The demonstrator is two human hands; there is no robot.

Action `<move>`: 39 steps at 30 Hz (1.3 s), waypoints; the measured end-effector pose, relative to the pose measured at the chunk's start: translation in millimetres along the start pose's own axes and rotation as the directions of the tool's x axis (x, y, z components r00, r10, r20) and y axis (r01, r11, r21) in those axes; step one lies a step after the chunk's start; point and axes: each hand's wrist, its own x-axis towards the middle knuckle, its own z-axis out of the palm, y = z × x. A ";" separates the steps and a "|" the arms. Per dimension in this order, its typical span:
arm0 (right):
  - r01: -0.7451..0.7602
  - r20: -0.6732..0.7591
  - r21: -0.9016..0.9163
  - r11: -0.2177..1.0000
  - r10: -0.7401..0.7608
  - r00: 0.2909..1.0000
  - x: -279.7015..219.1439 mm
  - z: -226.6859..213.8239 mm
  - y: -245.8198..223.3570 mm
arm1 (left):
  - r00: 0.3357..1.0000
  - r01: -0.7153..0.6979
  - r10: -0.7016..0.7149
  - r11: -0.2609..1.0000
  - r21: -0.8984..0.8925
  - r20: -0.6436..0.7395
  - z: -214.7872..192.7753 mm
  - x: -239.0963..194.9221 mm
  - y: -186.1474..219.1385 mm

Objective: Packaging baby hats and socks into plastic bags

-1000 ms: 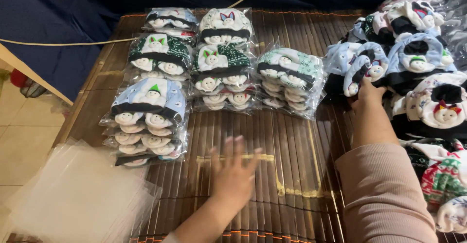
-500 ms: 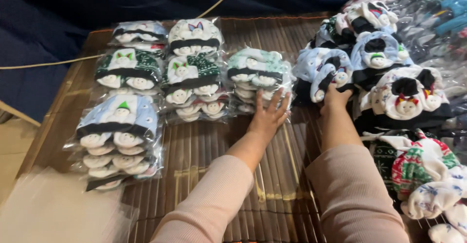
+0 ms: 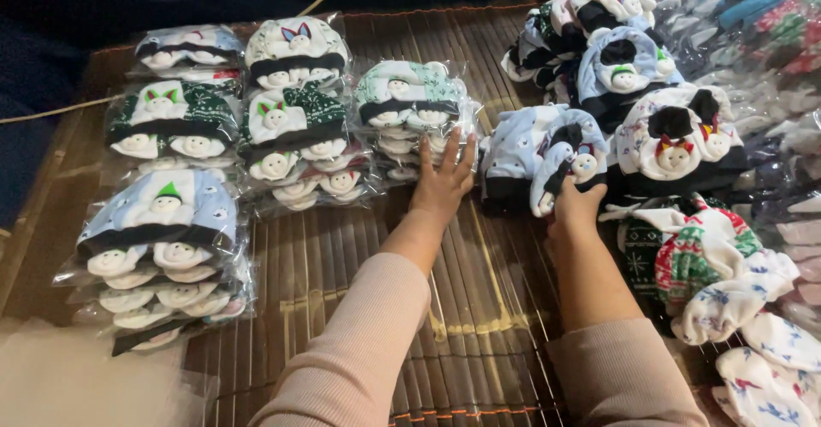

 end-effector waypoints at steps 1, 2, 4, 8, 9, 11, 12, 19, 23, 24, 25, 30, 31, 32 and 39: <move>0.015 0.015 0.014 1.000 -0.015 1.000 -25.3 -12.0 -12.4 | 1.000 0.006 -0.006 1.000 -0.001 -0.022 0.1 0.5 -1.1; 0.030 0.029 0.028 0.999 -0.031 0.999 -51.1 -24.3 -25.2 | 0.999 0.013 -0.013 1.000 -0.003 -0.043 -0.5 0.9 -2.1; 0.006 0.030 0.030 1.000 -0.007 1.000 -97.9 -38.2 -44.5 | 0.974 0.037 -0.039 0.999 -0.012 -0.222 5.2 7.0 -1.7; -0.016 0.008 -0.069 0.997 0.016 1.000 -163.6 -67.4 -53.1 | 0.818 0.057 -0.069 0.998 -0.039 -0.570 26.6 25.8 -5.0; -0.012 0.008 -0.065 0.998 0.013 1.000 -169.7 -72.7 -52.1 | 0.816 0.057 -0.067 0.998 -0.036 -0.574 31.0 27.2 -7.2; -0.011 0.037 -0.090 0.996 0.015 0.999 -182.0 -82.8 -50.3 | 0.834 0.003 -0.035 0.998 -0.059 -0.551 39.5 29.9 -12.3; -0.006 0.038 -0.086 0.996 0.009 0.999 -175.9 -86.0 -40.1 | 0.831 0.005 -0.035 0.998 -0.056 -0.555 39.2 27.9 -15.1; -0.096 0.008 -0.059 0.994 0.097 0.995 -151.3 -93.3 -0.9 | 0.869 -0.050 0.019 0.997 -0.050 -0.494 22.7 9.9 -25.2; -0.128 0.044 -0.064 0.990 0.131 0.990 -138.5 -96.2 13.3 | 0.847 0.020 -0.073 0.994 -0.106 -0.527 31.1 -17.9 -20.6; -0.126 0.050 -0.071 0.989 0.130 0.990 -137.3 -97.4 14.5 | 0.848 0.029 -0.081 0.994 -0.107 -0.523 20.6 -28.5 -13.9; -0.117 0.079 -0.030 0.993 0.119 0.990 -137.3 -99.3 17.7 | 0.859 0.070 -0.146 0.983 -0.171 -0.490 10.0 -40.2 -6.4; -0.176 0.197 0.074 0.982 0.158 0.968 -213.4 -101.4 -66.0 | 0.874 0.255 -0.403 0.856 -0.449 -0.272 -73.6 -106.5 33.4; -0.204 0.229 0.123 0.971 0.173 0.958 -212.8 -105.8 -67.0 | 0.911 0.247 -0.392 0.764 -0.596 -0.125 -94.2 -121.3 37.5; -0.234 0.261 0.172 0.957 0.185 0.947 -212.6 -110.0 -67.8 | 0.936 0.256 -0.351 0.644 -0.720 0.019 -114.9 -136.3 41.6; -0.173 0.298 0.300 0.938 0.080 0.951 -212.8 -107.4 -47.1 | 0.947 0.290 -0.203 0.205 -0.935 0.250 -117.0 -130.5 89.8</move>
